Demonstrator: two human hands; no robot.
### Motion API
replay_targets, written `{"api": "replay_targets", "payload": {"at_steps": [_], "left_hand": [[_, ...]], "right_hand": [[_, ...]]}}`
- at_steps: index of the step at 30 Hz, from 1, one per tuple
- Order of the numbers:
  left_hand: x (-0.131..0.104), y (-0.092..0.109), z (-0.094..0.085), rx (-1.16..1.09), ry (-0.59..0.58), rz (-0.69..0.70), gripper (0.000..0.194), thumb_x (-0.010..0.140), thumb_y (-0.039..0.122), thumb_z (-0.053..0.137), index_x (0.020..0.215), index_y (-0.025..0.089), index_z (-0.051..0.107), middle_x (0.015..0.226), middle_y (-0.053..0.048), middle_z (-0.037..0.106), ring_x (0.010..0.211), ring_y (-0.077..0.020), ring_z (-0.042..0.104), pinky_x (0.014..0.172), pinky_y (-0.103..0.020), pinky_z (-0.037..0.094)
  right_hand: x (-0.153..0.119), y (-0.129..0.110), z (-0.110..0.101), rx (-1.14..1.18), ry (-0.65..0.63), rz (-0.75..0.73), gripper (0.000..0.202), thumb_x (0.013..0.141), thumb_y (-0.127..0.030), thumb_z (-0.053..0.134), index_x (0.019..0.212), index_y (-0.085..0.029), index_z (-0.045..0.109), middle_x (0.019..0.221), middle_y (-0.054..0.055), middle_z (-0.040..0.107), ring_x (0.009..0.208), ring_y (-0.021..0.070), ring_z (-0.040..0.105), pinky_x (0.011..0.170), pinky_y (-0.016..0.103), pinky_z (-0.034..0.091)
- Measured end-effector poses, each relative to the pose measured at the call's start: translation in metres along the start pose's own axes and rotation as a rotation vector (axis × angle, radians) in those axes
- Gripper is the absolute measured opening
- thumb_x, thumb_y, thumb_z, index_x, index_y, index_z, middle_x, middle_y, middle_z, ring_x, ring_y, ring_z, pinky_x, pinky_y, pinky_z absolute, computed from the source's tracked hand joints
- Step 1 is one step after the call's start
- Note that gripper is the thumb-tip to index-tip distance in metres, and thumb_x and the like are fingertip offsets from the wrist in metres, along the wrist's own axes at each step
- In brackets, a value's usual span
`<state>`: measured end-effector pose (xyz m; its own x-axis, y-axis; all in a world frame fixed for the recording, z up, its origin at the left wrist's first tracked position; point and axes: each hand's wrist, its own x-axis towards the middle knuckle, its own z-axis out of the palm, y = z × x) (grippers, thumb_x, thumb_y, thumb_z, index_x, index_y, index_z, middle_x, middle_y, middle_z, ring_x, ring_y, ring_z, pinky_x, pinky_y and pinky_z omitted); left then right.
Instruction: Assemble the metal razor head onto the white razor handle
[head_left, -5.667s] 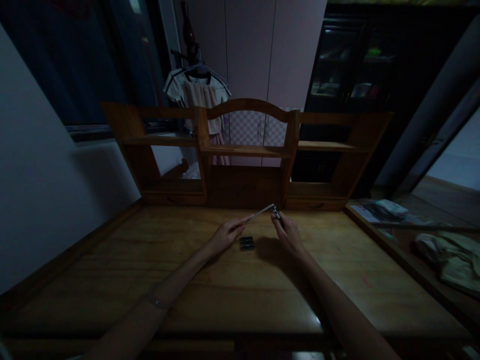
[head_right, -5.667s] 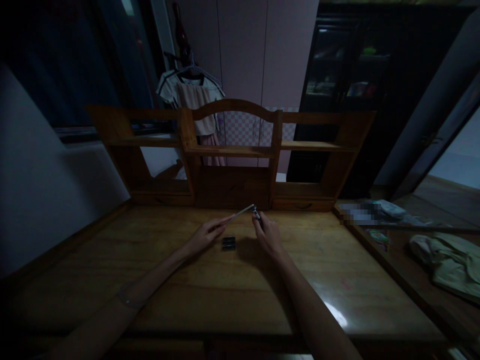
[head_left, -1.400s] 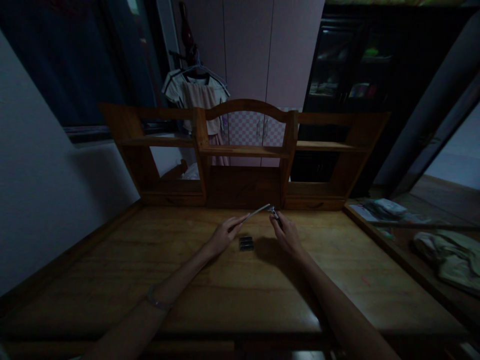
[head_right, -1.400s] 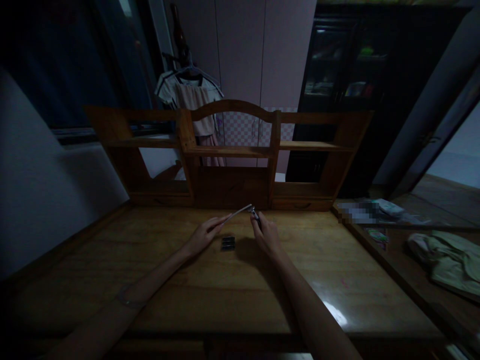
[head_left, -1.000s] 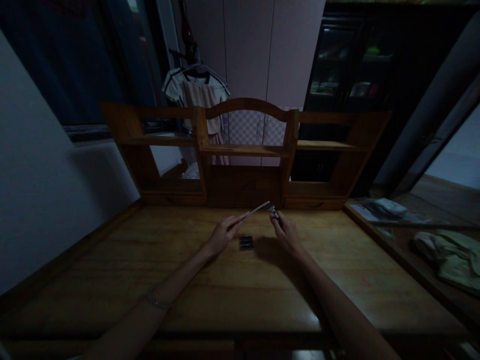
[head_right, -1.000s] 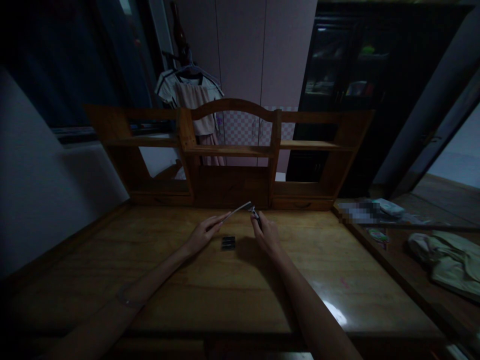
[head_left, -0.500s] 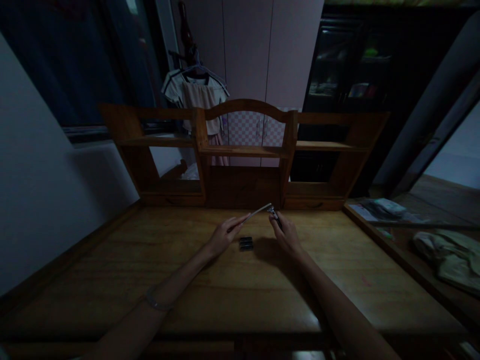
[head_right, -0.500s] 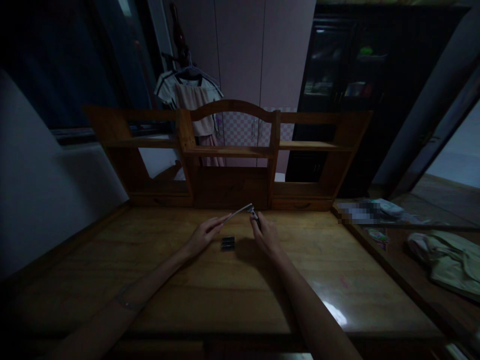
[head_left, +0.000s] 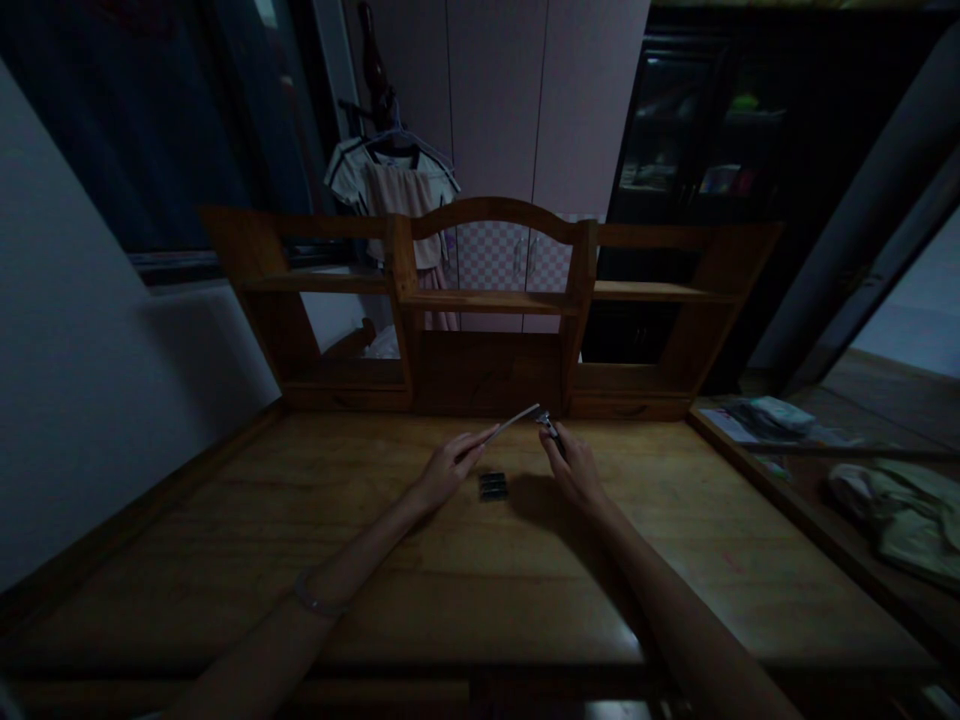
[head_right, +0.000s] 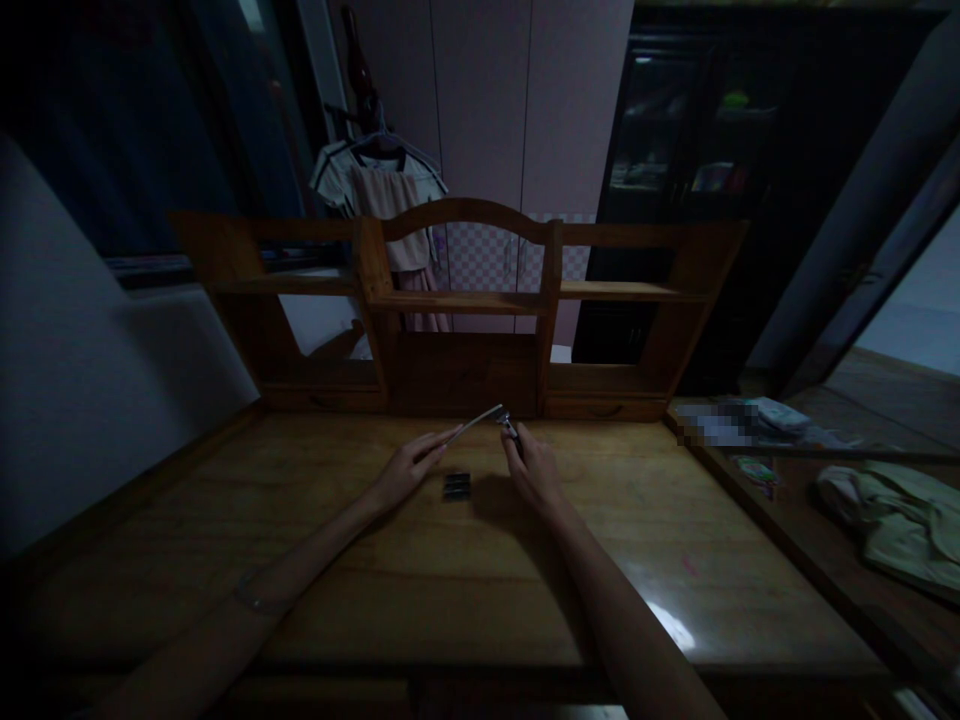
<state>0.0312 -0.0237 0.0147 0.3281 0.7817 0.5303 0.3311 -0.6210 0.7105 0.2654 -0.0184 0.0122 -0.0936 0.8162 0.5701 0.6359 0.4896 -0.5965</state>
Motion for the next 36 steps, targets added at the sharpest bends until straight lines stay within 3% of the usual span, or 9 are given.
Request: {"api": "replay_targets", "payload": {"at_steps": [31,36], "left_hand": [[-0.0011,-0.0022,0.0003,0.01,0.009,0.014,0.039,0.093,0.029,0.043,0.131,0.025,0.051,0.128,-0.005,0.058,0.114,-0.0203,0.054,0.103,-0.037,0.037],[-0.0014,0.0018,-0.0012,0.002,-0.041,0.029,0.04,0.093,0.028,0.042,0.132,0.027,0.05,0.134,-0.003,0.053,0.121,-0.0209,0.048,0.106,-0.039,0.033]], "right_hand": [[-0.0003,0.0028,0.0014,0.008,-0.008,-0.007,0.032,0.095,-0.044,0.034,0.087,-0.02,0.054,0.067,0.001,0.058,0.059,0.0154,0.053,0.057,0.024,0.032],[-0.0003,0.0025,0.0011,0.023,-0.003,-0.021,0.031,0.095,-0.043,0.035,0.087,-0.021,0.055,0.068,0.001,0.059,0.06,0.0154,0.054,0.058,0.024,0.033]]}}
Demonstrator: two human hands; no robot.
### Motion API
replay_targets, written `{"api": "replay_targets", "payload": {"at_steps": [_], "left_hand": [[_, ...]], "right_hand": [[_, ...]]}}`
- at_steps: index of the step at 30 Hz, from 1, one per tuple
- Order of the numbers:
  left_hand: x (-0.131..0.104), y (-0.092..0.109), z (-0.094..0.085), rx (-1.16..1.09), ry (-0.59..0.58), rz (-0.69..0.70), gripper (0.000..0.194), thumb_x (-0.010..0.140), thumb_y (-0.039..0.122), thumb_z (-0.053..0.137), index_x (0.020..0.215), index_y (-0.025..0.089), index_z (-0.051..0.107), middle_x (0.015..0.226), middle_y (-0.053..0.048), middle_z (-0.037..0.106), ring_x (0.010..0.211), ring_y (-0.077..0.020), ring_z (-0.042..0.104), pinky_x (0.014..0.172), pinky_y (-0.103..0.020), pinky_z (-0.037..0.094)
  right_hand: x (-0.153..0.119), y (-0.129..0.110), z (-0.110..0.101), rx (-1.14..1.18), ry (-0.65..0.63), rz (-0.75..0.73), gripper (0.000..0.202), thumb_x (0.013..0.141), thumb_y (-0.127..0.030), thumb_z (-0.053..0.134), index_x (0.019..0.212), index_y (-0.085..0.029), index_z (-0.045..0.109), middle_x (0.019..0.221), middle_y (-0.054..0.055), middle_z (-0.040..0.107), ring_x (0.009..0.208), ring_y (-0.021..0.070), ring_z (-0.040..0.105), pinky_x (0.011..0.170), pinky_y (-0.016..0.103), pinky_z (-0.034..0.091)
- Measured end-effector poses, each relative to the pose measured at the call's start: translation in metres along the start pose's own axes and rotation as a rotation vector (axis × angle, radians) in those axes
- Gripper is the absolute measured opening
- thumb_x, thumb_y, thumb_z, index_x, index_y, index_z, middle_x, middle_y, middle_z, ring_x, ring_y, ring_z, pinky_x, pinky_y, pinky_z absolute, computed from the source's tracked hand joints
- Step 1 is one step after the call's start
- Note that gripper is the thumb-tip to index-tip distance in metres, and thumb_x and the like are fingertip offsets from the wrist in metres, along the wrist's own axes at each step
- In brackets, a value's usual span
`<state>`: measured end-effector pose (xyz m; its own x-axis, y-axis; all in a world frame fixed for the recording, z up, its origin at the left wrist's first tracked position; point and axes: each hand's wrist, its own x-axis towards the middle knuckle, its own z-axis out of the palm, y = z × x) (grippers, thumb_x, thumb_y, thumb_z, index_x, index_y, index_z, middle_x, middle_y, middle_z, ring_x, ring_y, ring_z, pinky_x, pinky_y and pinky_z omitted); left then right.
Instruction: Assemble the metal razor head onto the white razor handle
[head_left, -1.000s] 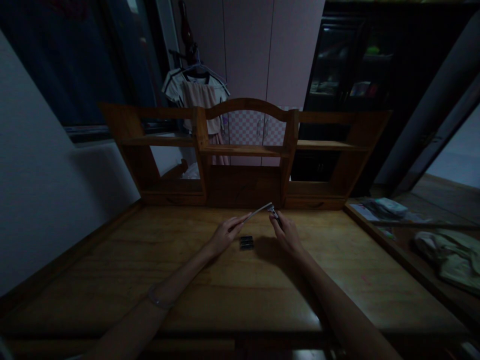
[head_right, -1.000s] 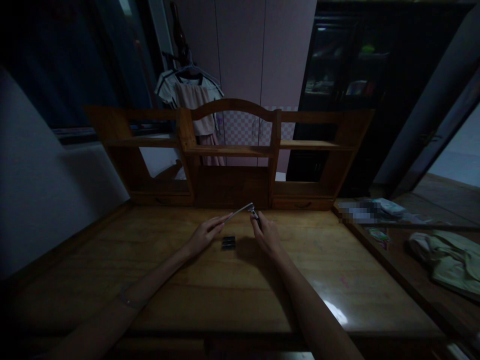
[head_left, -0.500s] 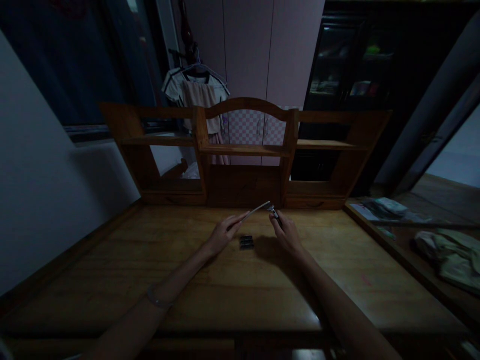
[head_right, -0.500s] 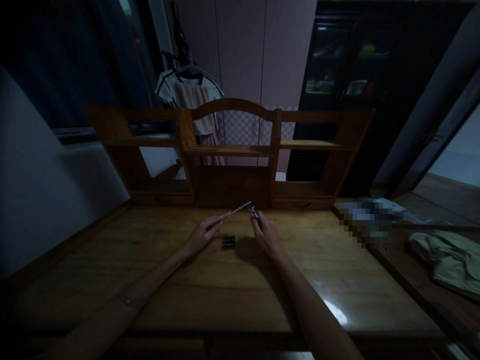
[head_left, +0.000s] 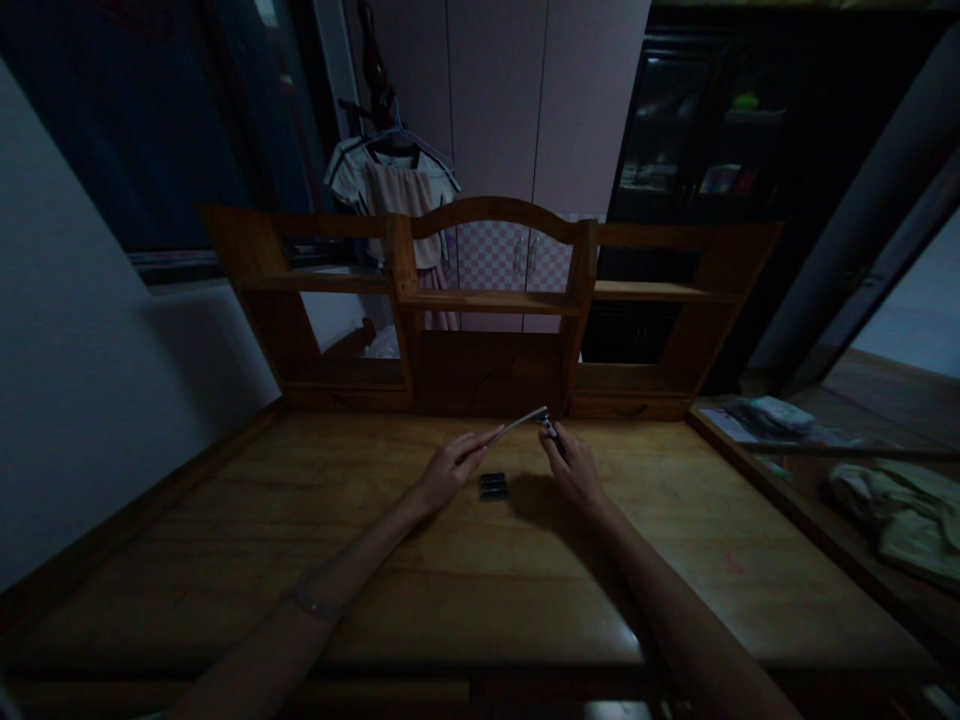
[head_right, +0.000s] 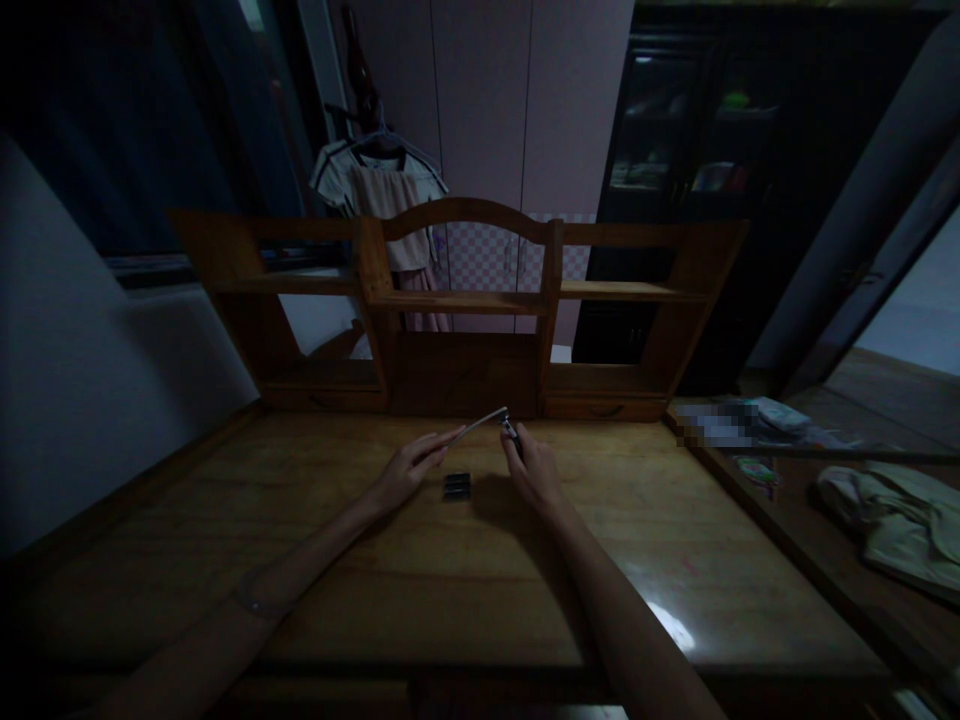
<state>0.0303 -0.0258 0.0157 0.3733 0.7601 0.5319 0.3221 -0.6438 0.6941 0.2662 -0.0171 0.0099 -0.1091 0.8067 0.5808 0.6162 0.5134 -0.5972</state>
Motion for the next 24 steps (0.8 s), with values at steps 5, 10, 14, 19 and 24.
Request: {"api": "replay_targets", "payload": {"at_steps": [5,10,14,19,24], "left_hand": [[0.0003,-0.0036,-0.0003,0.029,0.024,-0.007,0.04,0.093,0.027,0.043,0.132,0.026,0.049,0.129,-0.005,0.057,0.115,-0.021,0.053,0.102,-0.038,0.037],[0.0004,-0.0017,0.0001,0.042,0.033,0.009,0.04,0.093,0.028,0.043,0.132,0.027,0.05,0.131,-0.004,0.056,0.116,-0.0214,0.053,0.103,-0.039,0.036],[0.0005,-0.0019,0.0004,0.036,0.022,0.008,0.04,0.093,0.027,0.043,0.132,0.027,0.05,0.13,-0.004,0.056,0.116,-0.0206,0.053,0.101,-0.037,0.038],[0.0,-0.0027,-0.0011,0.05,0.048,-0.007,0.04,0.093,0.027,0.042,0.132,0.027,0.049,0.128,-0.005,0.058,0.112,-0.0204,0.054,0.101,-0.037,0.038],[0.0002,-0.0023,0.0006,0.04,0.012,-0.012,0.039,0.094,0.027,0.041,0.132,0.027,0.049,0.127,-0.004,0.058,0.111,-0.0201,0.054,0.1,-0.037,0.039]], "right_hand": [[0.0002,0.001,0.0002,-0.008,-0.004,0.01,0.031,0.095,-0.043,0.035,0.087,-0.02,0.054,0.068,0.002,0.058,0.06,0.0157,0.054,0.057,0.024,0.032],[0.0002,0.0,0.0,-0.023,-0.008,0.013,0.031,0.095,-0.043,0.035,0.083,-0.021,0.052,0.065,0.001,0.056,0.058,0.0154,0.052,0.057,0.024,0.032],[-0.0002,-0.0015,-0.001,-0.022,-0.006,0.015,0.031,0.095,-0.043,0.034,0.083,-0.021,0.052,0.065,0.001,0.057,0.058,0.0152,0.052,0.056,0.024,0.032],[-0.0002,-0.0013,-0.0009,-0.029,-0.005,0.018,0.032,0.095,-0.043,0.034,0.087,-0.02,0.055,0.067,0.002,0.059,0.06,0.0154,0.054,0.057,0.024,0.033],[-0.0003,-0.0004,-0.0003,-0.024,-0.013,0.015,0.032,0.095,-0.044,0.034,0.087,-0.021,0.054,0.068,0.002,0.059,0.06,0.0155,0.054,0.057,0.024,0.034]]}}
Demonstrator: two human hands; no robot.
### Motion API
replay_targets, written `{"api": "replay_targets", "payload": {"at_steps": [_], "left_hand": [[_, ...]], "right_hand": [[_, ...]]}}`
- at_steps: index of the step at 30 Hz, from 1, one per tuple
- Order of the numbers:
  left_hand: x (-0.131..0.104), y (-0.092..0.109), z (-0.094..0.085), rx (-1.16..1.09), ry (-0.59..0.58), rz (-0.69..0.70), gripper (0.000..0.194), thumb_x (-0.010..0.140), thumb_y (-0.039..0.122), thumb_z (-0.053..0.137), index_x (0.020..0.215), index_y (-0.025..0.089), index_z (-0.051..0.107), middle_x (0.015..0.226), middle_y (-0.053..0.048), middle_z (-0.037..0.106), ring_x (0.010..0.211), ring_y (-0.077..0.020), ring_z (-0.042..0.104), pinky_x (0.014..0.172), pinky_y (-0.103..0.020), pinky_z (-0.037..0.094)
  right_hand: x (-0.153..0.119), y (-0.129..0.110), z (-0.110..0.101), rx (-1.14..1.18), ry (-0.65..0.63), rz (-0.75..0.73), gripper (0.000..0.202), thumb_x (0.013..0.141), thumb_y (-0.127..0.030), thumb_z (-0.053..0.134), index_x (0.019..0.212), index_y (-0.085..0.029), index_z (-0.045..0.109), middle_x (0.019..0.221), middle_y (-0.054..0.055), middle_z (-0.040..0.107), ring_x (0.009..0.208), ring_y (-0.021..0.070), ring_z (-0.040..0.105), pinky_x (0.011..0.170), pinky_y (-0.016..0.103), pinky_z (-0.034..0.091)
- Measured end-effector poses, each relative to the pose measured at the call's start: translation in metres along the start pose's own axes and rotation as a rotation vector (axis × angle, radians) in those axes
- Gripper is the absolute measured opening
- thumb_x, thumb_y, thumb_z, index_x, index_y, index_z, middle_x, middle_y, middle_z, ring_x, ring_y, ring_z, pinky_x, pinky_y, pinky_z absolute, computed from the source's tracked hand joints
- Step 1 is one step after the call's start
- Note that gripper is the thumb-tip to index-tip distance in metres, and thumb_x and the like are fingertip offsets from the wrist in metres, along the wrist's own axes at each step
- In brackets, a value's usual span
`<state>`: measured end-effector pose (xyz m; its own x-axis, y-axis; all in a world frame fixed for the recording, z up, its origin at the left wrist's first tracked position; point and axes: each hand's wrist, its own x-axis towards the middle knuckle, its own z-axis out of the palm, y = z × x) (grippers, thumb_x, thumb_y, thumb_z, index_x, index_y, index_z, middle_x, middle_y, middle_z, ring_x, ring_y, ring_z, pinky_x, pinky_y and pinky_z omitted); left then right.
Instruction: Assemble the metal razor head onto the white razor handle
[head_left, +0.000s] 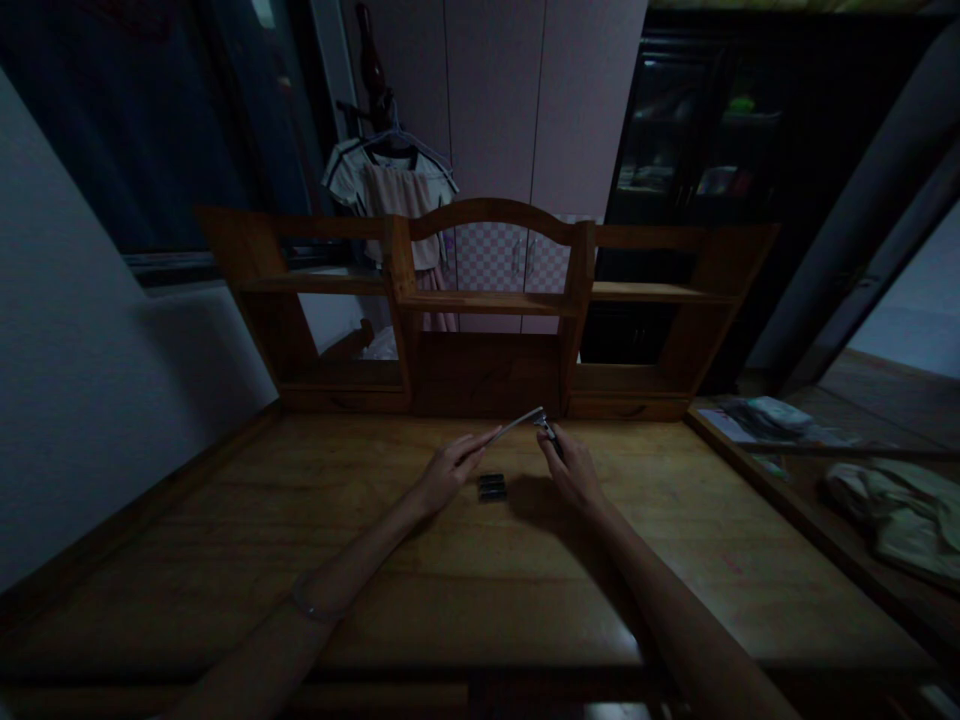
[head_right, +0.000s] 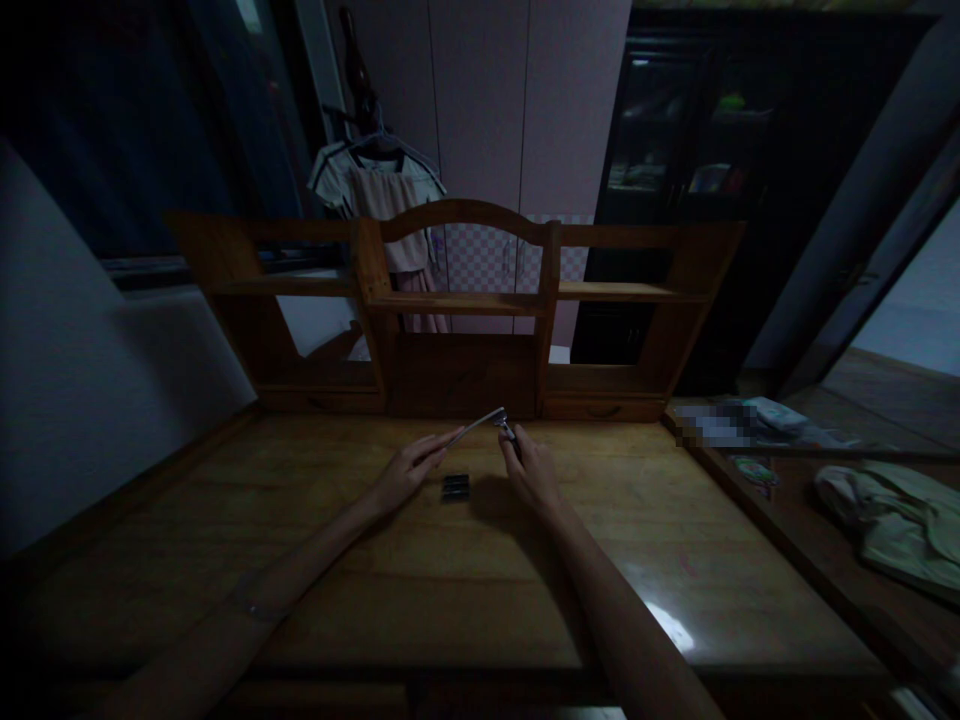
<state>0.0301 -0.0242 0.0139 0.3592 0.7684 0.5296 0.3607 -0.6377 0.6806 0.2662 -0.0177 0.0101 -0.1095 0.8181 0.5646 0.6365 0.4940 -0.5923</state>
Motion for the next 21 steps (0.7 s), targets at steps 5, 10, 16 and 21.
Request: {"api": "replay_targets", "payload": {"at_steps": [5,10,16,21], "left_hand": [[-0.0007,0.0015,-0.0023,0.003,0.027,0.002,0.04,0.093,0.028,0.042,0.133,0.026,0.048,0.124,-0.006,0.06,0.11,-0.0208,0.055,0.099,-0.037,0.039],[-0.0007,0.0047,-0.0015,-0.006,0.004,0.013,0.04,0.093,0.028,0.041,0.132,0.027,0.05,0.127,-0.005,0.059,0.11,-0.0206,0.055,0.098,-0.037,0.04],[-0.0004,0.0044,-0.0025,0.004,0.025,0.003,0.04,0.093,0.028,0.041,0.132,0.027,0.049,0.129,-0.004,0.057,0.114,-0.0209,0.053,0.102,-0.039,0.036],[-0.0003,0.0061,-0.0012,-0.02,-0.016,-0.017,0.04,0.093,0.028,0.041,0.132,0.028,0.049,0.131,-0.003,0.056,0.116,-0.0205,0.052,0.102,-0.038,0.037]], "right_hand": [[0.0,-0.0026,-0.0009,0.005,0.004,0.0,0.034,0.095,-0.045,0.033,0.087,-0.02,0.054,0.068,0.002,0.059,0.061,0.0162,0.055,0.058,0.024,0.035],[0.0,-0.0021,-0.0007,-0.003,-0.003,0.01,0.034,0.095,-0.046,0.033,0.087,-0.021,0.055,0.068,0.002,0.06,0.061,0.0165,0.055,0.058,0.024,0.035],[0.0001,-0.0017,-0.0005,0.0,-0.004,0.005,0.034,0.095,-0.045,0.033,0.088,-0.021,0.055,0.068,0.002,0.058,0.059,0.0159,0.054,0.056,0.024,0.033],[0.0001,-0.0011,0.0001,0.001,0.006,0.005,0.034,0.095,-0.045,0.033,0.088,-0.02,0.055,0.069,0.003,0.06,0.061,0.0168,0.055,0.057,0.024,0.034]]}}
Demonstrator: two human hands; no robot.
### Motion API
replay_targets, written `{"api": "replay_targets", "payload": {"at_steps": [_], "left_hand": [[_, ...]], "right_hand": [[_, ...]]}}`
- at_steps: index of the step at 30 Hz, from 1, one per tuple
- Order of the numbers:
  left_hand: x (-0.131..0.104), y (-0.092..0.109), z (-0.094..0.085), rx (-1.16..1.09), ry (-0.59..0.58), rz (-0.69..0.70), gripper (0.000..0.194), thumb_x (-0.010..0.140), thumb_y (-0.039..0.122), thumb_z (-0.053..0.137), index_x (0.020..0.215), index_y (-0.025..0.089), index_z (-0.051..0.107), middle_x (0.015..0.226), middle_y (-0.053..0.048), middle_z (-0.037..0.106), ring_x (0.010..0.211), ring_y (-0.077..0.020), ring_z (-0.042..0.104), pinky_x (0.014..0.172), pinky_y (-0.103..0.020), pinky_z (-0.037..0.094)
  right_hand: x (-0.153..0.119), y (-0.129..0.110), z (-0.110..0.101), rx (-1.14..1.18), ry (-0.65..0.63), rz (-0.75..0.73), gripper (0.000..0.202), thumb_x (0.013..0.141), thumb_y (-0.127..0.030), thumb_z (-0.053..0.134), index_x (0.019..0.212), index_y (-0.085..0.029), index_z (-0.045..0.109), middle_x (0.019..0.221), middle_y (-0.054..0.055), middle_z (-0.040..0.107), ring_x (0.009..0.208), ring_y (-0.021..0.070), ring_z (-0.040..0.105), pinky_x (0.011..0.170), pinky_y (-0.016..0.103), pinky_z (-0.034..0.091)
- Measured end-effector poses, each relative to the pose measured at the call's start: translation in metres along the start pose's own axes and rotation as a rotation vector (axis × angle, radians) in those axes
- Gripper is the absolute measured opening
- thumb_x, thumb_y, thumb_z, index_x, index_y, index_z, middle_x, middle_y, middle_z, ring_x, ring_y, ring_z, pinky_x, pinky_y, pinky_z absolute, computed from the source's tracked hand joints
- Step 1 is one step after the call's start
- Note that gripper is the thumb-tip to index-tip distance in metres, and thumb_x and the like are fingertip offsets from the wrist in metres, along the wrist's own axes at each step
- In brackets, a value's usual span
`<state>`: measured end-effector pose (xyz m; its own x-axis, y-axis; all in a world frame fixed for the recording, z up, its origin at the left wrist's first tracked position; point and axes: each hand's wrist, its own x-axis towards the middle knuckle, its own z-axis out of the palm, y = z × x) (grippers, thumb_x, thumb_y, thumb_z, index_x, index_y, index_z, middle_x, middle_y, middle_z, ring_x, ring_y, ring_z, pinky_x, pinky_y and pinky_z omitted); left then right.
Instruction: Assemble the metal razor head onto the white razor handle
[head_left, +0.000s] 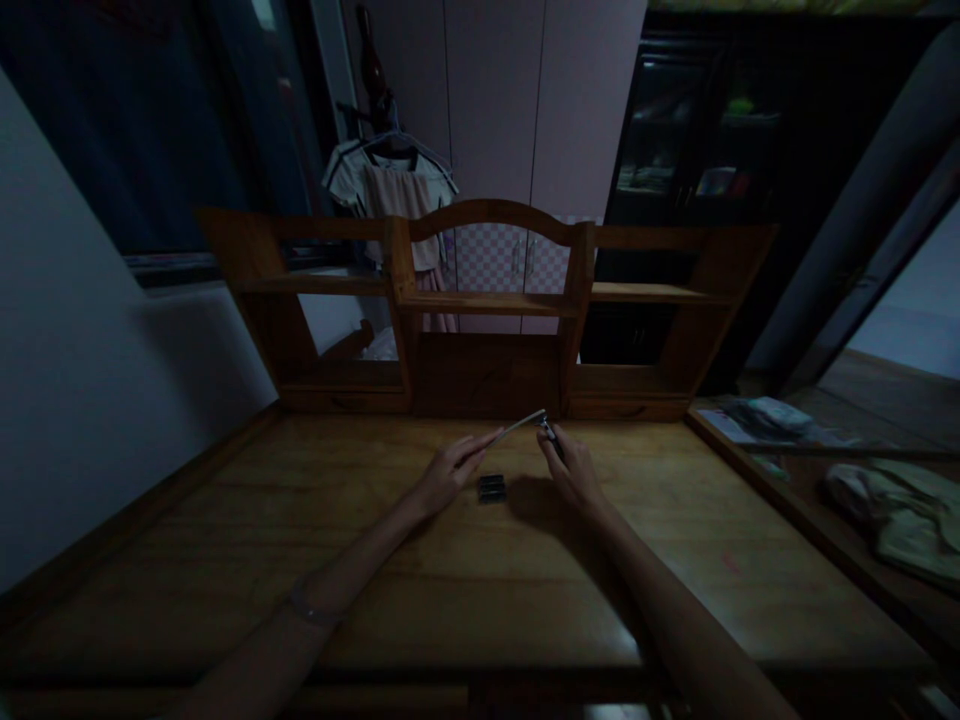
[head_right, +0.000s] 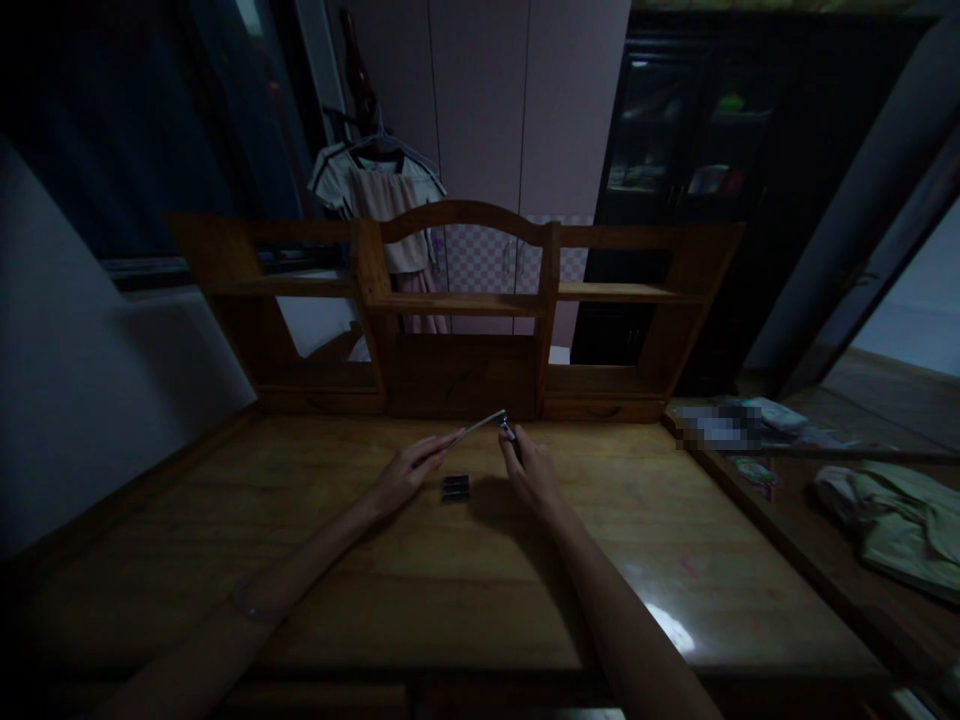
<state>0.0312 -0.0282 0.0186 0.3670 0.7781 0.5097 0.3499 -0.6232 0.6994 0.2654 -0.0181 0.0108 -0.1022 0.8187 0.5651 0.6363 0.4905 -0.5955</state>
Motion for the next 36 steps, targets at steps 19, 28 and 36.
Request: {"api": "replay_targets", "payload": {"at_steps": [19,28,36], "left_hand": [[0.0013,-0.0066,0.0002,0.033,0.05,0.038,0.039,0.093,0.027,0.041,0.132,0.027,0.049,0.13,-0.004,0.057,0.115,-0.0194,0.053,0.101,-0.037,0.038],[0.0013,-0.006,0.0007,0.011,0.054,0.046,0.039,0.093,0.027,0.042,0.132,0.025,0.05,0.127,-0.005,0.058,0.112,-0.0195,0.055,0.099,-0.036,0.04],[0.002,-0.0068,0.0,-0.036,0.029,0.002,0.039,0.092,0.028,0.044,0.131,0.025,0.051,0.13,-0.005,0.056,0.117,-0.0203,0.053,0.103,-0.038,0.037]], "right_hand": [[0.0003,-0.0014,-0.0001,0.007,-0.001,-0.011,0.033,0.095,-0.044,0.033,0.084,-0.021,0.053,0.066,0.001,0.057,0.059,0.0157,0.052,0.057,0.024,0.033],[0.0004,0.0002,0.0012,0.0,0.008,-0.005,0.034,0.095,-0.045,0.033,0.086,-0.021,0.055,0.066,0.002,0.057,0.058,0.0162,0.053,0.056,0.024,0.032],[0.0002,0.0013,0.0015,0.001,-0.003,0.008,0.034,0.095,-0.046,0.032,0.086,-0.021,0.054,0.066,0.002,0.057,0.057,0.0163,0.052,0.055,0.024,0.033]]}}
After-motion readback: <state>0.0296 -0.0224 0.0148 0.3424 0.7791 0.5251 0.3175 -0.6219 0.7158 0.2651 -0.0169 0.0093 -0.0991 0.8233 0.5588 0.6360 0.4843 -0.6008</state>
